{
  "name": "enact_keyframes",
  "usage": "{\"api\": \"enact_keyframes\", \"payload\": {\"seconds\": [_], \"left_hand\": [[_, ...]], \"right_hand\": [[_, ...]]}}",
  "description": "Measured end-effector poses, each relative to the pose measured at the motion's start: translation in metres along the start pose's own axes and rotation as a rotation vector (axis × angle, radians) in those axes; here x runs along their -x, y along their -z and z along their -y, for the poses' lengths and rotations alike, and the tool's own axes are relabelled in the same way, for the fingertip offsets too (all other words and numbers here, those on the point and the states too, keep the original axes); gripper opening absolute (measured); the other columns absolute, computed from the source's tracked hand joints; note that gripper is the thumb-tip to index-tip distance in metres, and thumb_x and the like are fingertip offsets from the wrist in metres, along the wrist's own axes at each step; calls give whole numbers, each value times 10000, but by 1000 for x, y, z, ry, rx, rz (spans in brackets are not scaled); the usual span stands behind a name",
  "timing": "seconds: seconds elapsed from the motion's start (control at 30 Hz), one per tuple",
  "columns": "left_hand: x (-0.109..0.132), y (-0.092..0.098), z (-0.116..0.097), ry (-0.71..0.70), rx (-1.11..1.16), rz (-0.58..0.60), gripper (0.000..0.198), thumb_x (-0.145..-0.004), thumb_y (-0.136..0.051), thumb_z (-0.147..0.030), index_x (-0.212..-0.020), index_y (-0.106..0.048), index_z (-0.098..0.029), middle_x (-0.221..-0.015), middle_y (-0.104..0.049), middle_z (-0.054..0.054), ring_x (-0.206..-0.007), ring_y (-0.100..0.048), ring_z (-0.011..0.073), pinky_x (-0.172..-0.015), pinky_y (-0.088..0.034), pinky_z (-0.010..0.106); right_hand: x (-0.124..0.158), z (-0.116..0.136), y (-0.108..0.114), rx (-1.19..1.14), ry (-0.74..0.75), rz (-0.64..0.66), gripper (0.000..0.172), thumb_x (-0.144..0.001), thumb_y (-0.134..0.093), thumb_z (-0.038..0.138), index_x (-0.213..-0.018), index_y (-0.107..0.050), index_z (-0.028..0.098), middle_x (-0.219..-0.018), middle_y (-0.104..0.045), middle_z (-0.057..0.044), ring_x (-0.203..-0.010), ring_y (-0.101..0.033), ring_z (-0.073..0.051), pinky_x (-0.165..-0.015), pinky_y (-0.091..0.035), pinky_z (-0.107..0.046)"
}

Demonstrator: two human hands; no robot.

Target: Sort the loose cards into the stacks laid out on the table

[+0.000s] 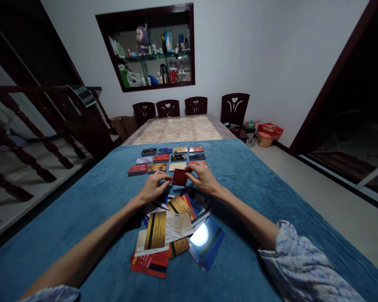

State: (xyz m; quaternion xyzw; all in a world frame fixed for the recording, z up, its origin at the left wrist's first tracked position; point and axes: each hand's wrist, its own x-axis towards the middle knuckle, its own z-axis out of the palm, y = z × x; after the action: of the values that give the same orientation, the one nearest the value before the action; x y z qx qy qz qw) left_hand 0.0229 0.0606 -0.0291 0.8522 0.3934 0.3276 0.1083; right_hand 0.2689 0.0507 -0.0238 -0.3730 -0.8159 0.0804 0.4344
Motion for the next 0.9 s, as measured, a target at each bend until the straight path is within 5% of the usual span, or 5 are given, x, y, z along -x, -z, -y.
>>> {"api": "enact_keyframes", "payload": {"seconds": [0.37,0.9], "left_hand": [[-2,6,-10,-46,-6,-243,156,-865,-636,-163,-995,-716,-195,-947,-744,52,-981,-651,215,-916,-488,372],[2,4,-1,-36,-3,-233,236,-821,-615,-77,-1021,-646,-198,-938,-705,30,-908,-654,200,-902,-483,374]], "right_hand": [[-20,6,-11,380,154,71,246,-959,-516,197,-1098,-718,221,-933,-730,-86,-915,-524,-239,-853,-354,-391],[-21,13,-41,286,175,26,184,-950,-577,209,-1108,-672,193,-891,-692,-68,-890,-575,-202,-860,-371,-340]]}}
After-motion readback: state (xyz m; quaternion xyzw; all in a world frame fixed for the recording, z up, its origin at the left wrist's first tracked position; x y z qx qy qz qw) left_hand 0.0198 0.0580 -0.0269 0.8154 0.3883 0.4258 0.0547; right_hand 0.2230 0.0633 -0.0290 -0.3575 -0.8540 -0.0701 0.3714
